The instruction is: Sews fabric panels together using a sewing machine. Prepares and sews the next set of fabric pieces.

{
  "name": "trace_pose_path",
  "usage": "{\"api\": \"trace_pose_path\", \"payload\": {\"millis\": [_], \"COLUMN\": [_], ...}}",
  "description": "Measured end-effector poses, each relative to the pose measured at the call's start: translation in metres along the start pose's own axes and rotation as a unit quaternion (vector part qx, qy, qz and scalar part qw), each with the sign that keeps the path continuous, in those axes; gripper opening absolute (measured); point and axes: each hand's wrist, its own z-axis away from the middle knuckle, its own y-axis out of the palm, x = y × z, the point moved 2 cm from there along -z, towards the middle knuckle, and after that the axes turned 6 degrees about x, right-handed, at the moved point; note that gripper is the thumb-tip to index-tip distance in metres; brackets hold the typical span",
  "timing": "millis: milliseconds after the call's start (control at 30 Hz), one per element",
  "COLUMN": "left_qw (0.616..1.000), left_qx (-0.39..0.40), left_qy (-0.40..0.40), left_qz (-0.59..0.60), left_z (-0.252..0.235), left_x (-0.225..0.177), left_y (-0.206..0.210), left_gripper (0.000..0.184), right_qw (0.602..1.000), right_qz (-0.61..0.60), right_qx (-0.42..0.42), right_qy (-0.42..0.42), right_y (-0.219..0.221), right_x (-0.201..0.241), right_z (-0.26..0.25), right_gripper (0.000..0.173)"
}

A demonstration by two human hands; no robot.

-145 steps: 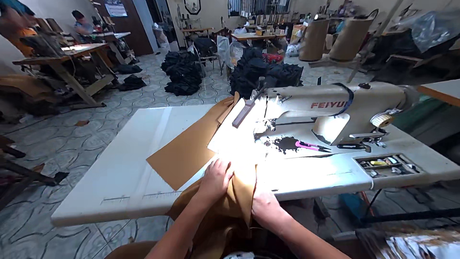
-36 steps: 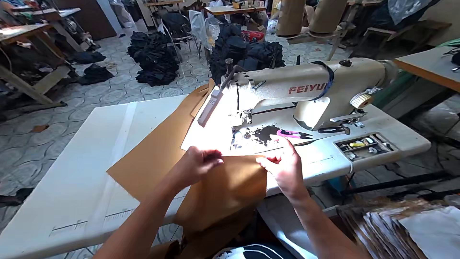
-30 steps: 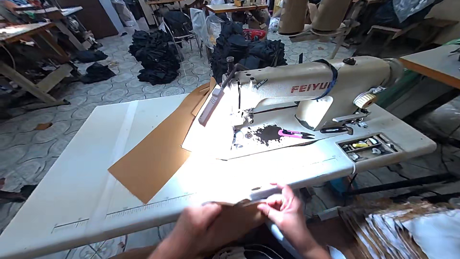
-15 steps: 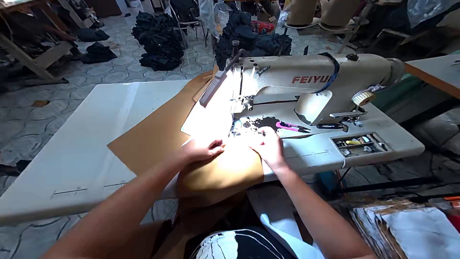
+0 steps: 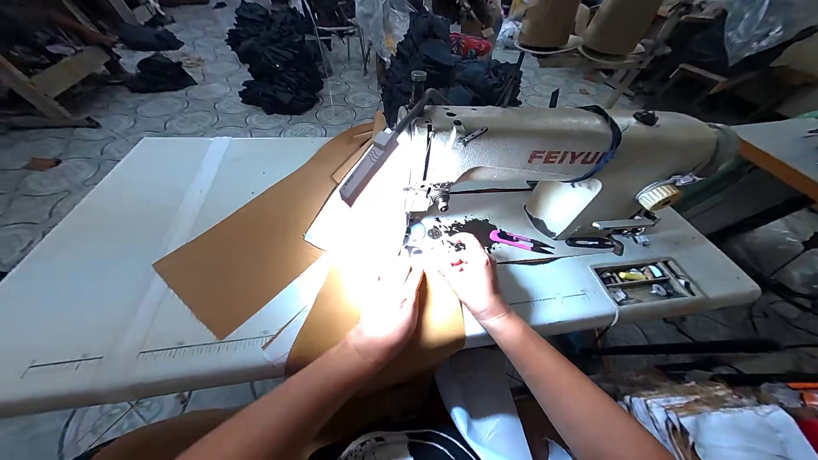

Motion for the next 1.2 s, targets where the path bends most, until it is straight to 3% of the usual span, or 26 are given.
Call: {"api": "trace_pose_path", "payload": {"millis": [167,233,367,900,1200], "left_qw": [0.998,0.998,0.998,0.998,0.992], "left_qx": [0.031,0.035,0.04,0.058,0.114], "left_qy": [-0.04,-0.04,-0.039,-0.017,0.052], "left_qz": [0.022,0.019,0.009,-0.001,0.027], "left_z": [0.008,0.007,0.007,0.007,-0.024], "left_x": [0.0,0.001,0.002,0.018,0.07], "left_y": [0.005,0.003,0.0,-0.001,-0.004], "left_gripper": [0.043,0.042,0.042,0.046,0.048], "right_qw": [0.991,0.982,0.967,0.966,0.962], "right_qz": [0.071,0.077,0.089,0.149,0.176], "right_qx": [0.032,0.065,0.113,0.144,0.188], "right_qy": [-0.109,-0.158,-0.208,-0.154,-0.088], "right_y": [0.001,0.001,0.002,0.008,0.022], "right_x": [0.003,0.001,-0.005,0.002,0.014], "right_z": [-0.001,-0.003,-0.006,-0.005,-0.038], "right_gripper": [0.035,0.025,0.021,0.027,0.023]}}
